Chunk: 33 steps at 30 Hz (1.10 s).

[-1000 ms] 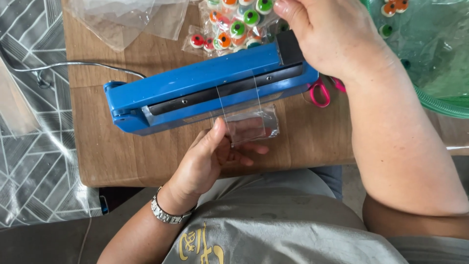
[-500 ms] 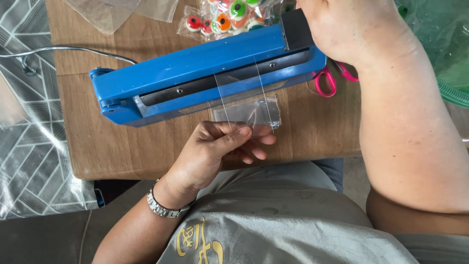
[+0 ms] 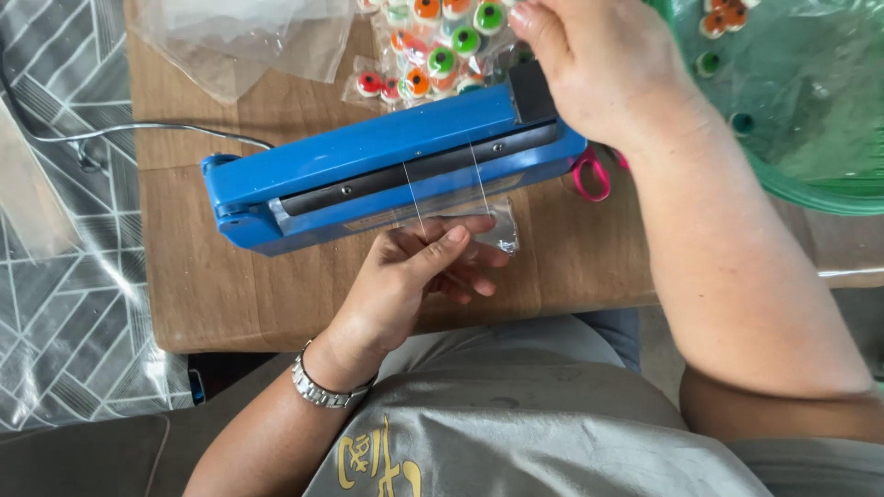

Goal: The person is packaging small decorative items by placing them into plastic bags and sealing them with a heat sealer.

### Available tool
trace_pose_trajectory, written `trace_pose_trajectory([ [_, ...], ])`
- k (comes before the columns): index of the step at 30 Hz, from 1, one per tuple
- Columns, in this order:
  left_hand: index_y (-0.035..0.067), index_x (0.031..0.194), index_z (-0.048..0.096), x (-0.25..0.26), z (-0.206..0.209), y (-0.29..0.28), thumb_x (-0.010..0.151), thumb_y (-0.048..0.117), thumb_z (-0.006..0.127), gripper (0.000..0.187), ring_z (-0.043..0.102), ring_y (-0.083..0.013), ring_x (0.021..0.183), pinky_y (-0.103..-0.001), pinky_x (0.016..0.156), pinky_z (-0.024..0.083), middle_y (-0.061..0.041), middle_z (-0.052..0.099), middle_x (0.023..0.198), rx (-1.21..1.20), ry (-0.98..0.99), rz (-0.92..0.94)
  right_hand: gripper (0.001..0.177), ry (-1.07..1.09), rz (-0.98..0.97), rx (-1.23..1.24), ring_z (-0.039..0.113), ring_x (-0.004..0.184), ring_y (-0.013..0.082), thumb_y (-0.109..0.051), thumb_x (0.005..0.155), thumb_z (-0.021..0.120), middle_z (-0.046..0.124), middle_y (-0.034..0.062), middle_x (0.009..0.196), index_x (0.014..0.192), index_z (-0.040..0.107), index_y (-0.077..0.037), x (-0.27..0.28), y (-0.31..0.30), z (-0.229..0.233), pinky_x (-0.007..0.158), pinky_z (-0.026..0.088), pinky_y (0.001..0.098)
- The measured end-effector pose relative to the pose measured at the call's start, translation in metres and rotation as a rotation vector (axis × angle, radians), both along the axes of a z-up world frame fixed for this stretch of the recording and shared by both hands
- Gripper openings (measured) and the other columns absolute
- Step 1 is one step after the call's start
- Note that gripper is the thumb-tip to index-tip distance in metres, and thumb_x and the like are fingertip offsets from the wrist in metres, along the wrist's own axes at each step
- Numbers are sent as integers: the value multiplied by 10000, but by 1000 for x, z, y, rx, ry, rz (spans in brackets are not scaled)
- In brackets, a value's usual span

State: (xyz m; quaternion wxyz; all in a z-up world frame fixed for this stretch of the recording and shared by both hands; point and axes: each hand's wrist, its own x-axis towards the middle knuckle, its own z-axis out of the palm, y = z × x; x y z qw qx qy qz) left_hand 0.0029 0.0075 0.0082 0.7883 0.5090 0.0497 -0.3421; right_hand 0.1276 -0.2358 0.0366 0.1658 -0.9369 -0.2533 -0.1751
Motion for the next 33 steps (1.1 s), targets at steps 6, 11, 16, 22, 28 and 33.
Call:
trace_pose_trajectory([
  [6,-24,1219,716,-1,-5,-7,956,286,612,419,749,-263,688,-315,618,612,-242,800,1021,34,-34,61,333,288,-111,73,574,725,360,-297,1203,499,625,135,800,985,597,-64,-3,4,18,587,341,489],
  [11,-11,1221,716,-2,-1,-8,989,302,565,418,757,-282,697,-308,623,605,-246,798,1036,37,-30,28,222,-47,-9,443,570,780,130,-68,1202,747,694,50,840,988,782,-24,-23,6,38,672,367,325],
  [16,-33,1192,724,-2,-6,-7,1034,255,523,385,757,-321,708,-360,688,634,-261,787,1016,-30,-16,57,343,-112,162,597,701,1059,329,-207,1226,531,711,225,1109,1210,677,102,-45,11,38,894,520,397],
  [22,-52,1169,734,-2,-13,-10,1021,234,551,370,759,-316,740,-352,695,646,-260,789,1017,-32,-77,34,624,29,105,848,603,1150,271,-574,1130,446,611,159,1326,1470,432,-51,-58,1,14,1030,511,398],
  [28,-37,1167,722,-8,-36,-12,1026,255,565,360,771,-261,822,-304,644,650,-198,784,1036,-34,-268,44,109,386,-19,754,701,805,169,-227,1058,618,656,56,926,1059,567,-130,-98,10,0,717,582,268],
  [33,-83,1128,738,-15,-20,-26,1046,192,590,323,774,-245,684,-304,592,618,-197,768,768,16,-282,67,197,650,-57,920,711,775,119,-80,928,744,756,132,855,1095,739,23,-128,34,-19,740,631,315],
])
